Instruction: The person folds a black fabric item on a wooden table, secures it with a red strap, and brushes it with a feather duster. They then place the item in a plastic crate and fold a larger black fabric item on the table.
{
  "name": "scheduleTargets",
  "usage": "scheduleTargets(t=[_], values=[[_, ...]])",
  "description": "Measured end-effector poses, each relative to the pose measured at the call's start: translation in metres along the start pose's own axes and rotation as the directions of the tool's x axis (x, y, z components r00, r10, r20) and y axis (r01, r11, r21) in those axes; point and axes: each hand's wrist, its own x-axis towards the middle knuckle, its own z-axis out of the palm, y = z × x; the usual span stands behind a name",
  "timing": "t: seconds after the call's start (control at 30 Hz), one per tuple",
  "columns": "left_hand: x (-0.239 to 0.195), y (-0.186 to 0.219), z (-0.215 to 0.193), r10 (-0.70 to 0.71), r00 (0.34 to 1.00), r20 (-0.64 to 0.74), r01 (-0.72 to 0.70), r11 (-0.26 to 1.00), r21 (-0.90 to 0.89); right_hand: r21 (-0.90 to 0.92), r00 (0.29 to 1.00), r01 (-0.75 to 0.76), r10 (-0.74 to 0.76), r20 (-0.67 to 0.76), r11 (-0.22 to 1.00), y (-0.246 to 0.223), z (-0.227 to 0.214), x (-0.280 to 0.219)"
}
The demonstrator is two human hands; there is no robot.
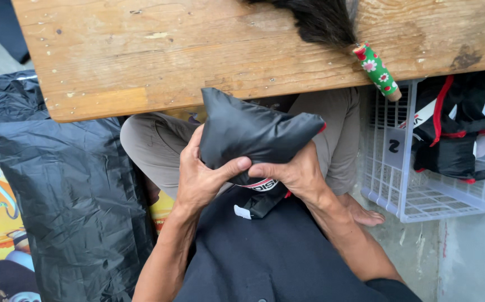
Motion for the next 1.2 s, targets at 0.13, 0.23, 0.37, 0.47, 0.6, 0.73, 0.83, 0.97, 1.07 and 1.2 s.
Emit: scheduleTargets(t=[0.13, 0.23, 0.37, 0.47, 0.6, 0.73, 0.83, 0.97, 1.07, 1.2], values=[[0.001, 0.002, 0.003, 0.012, 0.999, -0.036, -0.012, 1.0, 0.004, 0.015, 1.0, -0.018, 0.018, -0.001, 1.0, -0.009, 0.0, 0.004], [0.004, 0.013, -0.002, -0.038, 0.999, 0.03, 0.039, 0.999, -0.014, 0.0, 0.999, 0.025, -0.025, 0.046, 1.0, 0.0, -0.007, 0.001], [-0.004, 0.023, 0.01, -0.133, 0.988, 0.073, 0.141, 0.984, -0.11, 0.04, 0.993, 0.097, -0.099, 0.07, 0.995, 0.012, -0.01, 0.003], [-0.001, 0.028, 0.008, -0.081, 0.997, 0.019, 0.08, 0.993, 0.083, 0.038, 0.971, 0.161, -0.166, 0.173, 0.986, 0.016, -0.021, 0.006], [-0.003, 0.035, 0.009, -0.037, 0.999, 0.022, 0.036, 0.998, 0.048, 0.355, 0.965, 0.143, -0.21, 0.158, 0.924, 0.032, -0.013, 0.004], [-0.003, 0.033, 0.013, -0.028, 1.0, 0.004, 0.028, 1.0, 0.01, 0.268, 0.969, 0.249, -0.236, -0.079, 0.931, 0.02, 0.0, 0.004], [-0.007, 0.025, 0.017, -0.032, 0.999, -0.028, 0.031, 0.999, -0.028, 0.225, 0.964, 0.264, -0.25, -0.089, 0.938, 0.017, -0.001, 0.008], [-0.006, 0.028, 0.03, -0.087, 0.993, -0.078, 0.078, 0.991, -0.111, 0.31, 0.982, 0.176, -0.188, 0.009, 0.934, 0.0, -0.011, 0.004], [-0.002, 0.023, 0.032, -0.104, 0.994, -0.037, 0.101, 0.992, -0.078, 0.422, 0.946, 0.109, -0.224, 0.233, 0.9, 0.0, -0.037, 0.004], [0.005, 0.022, 0.044, -0.156, 0.987, 0.046, 0.157, 0.987, -0.017, 0.534, 0.918, 0.149, -0.317, 0.238, 0.832, 0.017, -0.064, -0.005]])
